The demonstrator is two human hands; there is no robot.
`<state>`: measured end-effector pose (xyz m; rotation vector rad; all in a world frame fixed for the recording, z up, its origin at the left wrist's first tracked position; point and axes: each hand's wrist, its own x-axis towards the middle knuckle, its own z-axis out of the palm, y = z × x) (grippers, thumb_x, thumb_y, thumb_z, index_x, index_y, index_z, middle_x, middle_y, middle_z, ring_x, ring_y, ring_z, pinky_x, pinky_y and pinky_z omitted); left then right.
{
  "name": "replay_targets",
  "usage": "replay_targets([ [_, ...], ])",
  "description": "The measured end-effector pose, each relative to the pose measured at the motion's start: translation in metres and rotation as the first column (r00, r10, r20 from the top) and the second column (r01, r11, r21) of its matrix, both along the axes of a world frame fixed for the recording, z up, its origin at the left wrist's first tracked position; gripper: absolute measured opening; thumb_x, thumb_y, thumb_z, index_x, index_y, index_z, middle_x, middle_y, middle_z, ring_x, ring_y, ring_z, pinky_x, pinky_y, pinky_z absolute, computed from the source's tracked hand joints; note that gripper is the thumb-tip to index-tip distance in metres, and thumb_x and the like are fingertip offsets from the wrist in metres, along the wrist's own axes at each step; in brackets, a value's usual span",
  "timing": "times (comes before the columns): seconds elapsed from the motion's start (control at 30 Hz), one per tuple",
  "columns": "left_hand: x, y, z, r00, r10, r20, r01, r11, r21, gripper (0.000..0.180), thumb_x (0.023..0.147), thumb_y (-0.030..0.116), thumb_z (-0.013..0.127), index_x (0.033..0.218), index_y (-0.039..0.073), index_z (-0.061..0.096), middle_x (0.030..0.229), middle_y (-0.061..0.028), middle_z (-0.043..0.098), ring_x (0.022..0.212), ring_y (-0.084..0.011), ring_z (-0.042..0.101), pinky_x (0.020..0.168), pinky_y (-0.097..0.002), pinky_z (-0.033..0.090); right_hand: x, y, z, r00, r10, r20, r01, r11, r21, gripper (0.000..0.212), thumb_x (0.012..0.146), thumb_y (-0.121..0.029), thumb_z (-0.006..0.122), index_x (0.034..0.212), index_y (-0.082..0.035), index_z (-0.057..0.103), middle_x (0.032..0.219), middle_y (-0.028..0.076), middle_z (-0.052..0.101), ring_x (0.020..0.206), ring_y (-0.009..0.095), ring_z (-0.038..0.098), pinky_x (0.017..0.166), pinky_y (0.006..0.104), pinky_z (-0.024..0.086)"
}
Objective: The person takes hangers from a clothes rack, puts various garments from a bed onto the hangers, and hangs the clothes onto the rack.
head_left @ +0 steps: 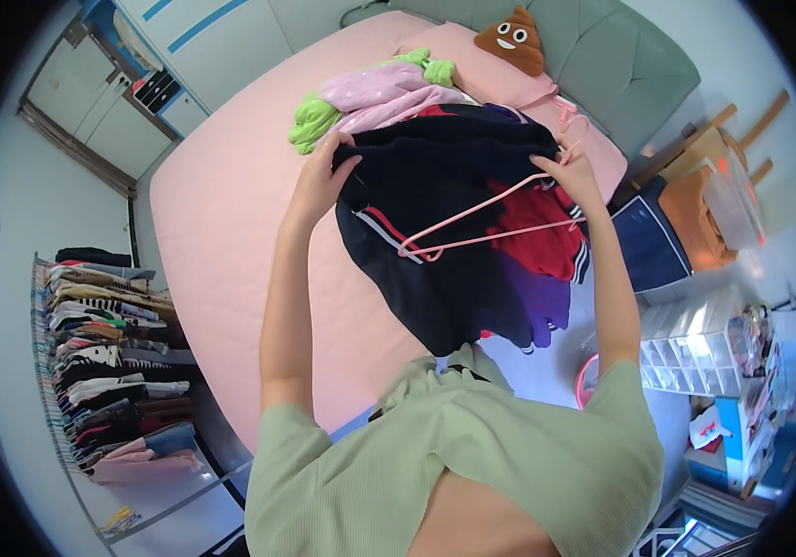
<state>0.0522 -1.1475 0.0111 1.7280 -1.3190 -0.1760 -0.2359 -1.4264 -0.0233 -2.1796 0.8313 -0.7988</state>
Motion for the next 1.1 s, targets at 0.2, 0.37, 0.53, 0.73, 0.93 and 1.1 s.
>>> replay_targets([
  [0.2, -0.031, 0.009, 0.033, 0.991, -0.036, 0.128, 0.053, 0.989, -0.136, 0.019, 0.081, 0.001, 0.059, 0.097, 0.002, 0.048, 0.091, -0.0111, 0.053, 0.088, -0.0243, 0.052, 0.079, -0.0296, 0.041, -0.033, 0.073, 0.038, 0.893, -0.15, 0.424, -0.024, 0.926, 0.377, 0.038, 0.089, -0.03, 0.055, 0.108, 0.002, 0.06, 0.056, 0.001, 0.053, 0.047, 0.004, 0.042, 0.046, 0.0191, 0.032],
  [0.37, -0.06, -0.005, 0.033, 0.916, -0.26, 0.305, 0.303, 0.947, -0.104, 0.027, 0.072, 0.01, 0.067, 0.094, 0.004, 0.054, 0.094, -0.0125, 0.055, 0.093, -0.0283, 0.054, 0.082, -0.0358, 0.043, -0.04, 0.094, 0.062, 0.76, -0.198, 0.619, -0.232, 0.807, 0.543, 0.04, 0.096, -0.04, 0.04, 0.091, -0.006, 0.061, 0.048, -0.005, 0.026, 0.04, 0.004, 0.021, 0.04, 0.022, 0.017],
  [0.53, -0.09, -0.009, 0.043, 0.871, -0.284, 0.402, 0.274, 0.958, 0.084, 0.026, 0.066, 0.015, 0.071, 0.087, 0.008, 0.059, 0.095, -0.0103, 0.054, 0.094, -0.0275, 0.053, 0.083, -0.0369, 0.043, -0.037, 0.135, 0.087, 0.605, -0.182, 0.775, -0.422, 0.752, 0.506, 0.037, 0.095, -0.04, 0.041, 0.074, -0.01, 0.048, 0.049, -0.004, 0.028, 0.043, 0.006, 0.023, 0.042, 0.0225, 0.019],
  [0.73, -0.123, 0.001, 0.067, 0.888, -0.116, 0.445, 0.064, 0.989, 0.13, 0.026, 0.062, 0.016, 0.072, 0.084, 0.009, 0.061, 0.095, -0.0054, 0.056, 0.093, -0.026, 0.055, 0.081, -0.0356, 0.043, -0.064, 0.156, 0.105, 0.484, -0.118, 0.867, -0.559, 0.721, 0.41, 0.036, 0.097, -0.037, 0.038, 0.074, -0.01, 0.044, 0.049, -0.003, 0.029, 0.042, 0.006, 0.023, 0.041, 0.0224, 0.018],
  [0.93, -0.169, 0.025, 0.089, 0.936, -0.037, 0.35, -0.035, 0.98, 0.197, 0.023, 0.058, 0.013, 0.07, 0.079, 0.007, 0.063, 0.092, -0.0032, 0.059, 0.089, -0.023, 0.056, 0.079, -0.0311, 0.043, -0.084, 0.147, 0.103, 0.437, -0.011, 0.899, -0.651, 0.686, 0.325, 0.039, 0.097, -0.037, 0.039, 0.076, -0.006, 0.05, 0.05, -0.003, 0.033, 0.041, 0.005, 0.026, 0.039, 0.021, 0.019],
  [1.1, -0.189, 0.06, 0.095, 0.971, 0.013, 0.238, -0.054, 0.985, 0.165, 0.021, 0.052, 0.01, 0.068, 0.071, 0.005, 0.06, 0.094, -0.0015, 0.06, 0.087, -0.0186, 0.054, 0.078, -0.0289, 0.041, -0.105, 0.139, 0.098, 0.457, 0.004, 0.889, -0.733, 0.568, 0.374, 0.039, 0.096, -0.038, 0.041, 0.076, -0.006, 0.051, 0.051, -0.004, 0.034, 0.04, 0.004, 0.026, 0.038, 0.0209, 0.019],
])
